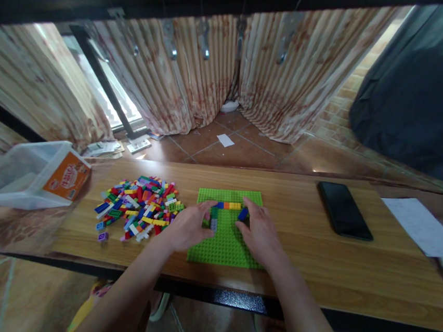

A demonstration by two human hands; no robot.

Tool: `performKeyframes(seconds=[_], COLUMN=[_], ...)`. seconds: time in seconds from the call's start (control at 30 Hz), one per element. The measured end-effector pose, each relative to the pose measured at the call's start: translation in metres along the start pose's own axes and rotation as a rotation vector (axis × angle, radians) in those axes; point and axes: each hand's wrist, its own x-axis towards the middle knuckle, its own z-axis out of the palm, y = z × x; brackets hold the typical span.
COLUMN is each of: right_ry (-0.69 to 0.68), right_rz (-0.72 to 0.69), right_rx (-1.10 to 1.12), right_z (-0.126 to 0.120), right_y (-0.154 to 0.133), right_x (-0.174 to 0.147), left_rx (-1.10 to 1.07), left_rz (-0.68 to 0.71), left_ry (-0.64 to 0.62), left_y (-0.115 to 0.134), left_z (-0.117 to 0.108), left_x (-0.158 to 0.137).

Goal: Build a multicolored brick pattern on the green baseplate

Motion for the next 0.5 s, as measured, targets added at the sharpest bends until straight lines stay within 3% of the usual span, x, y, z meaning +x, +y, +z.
performKeyframes(seconds=[0.5], right_ry=[-0.026], right_rz=[0.034], right_rx=[-0.014], right_z=[-0.0039], right_y=[0.0046], right_x=[0.0043], left_rx=[-0.011], left_rz=[-0.021], left_ry=[-0.021], left_y=[-0.0021], left_z=[-0.0036], left_x=[-0.0011])
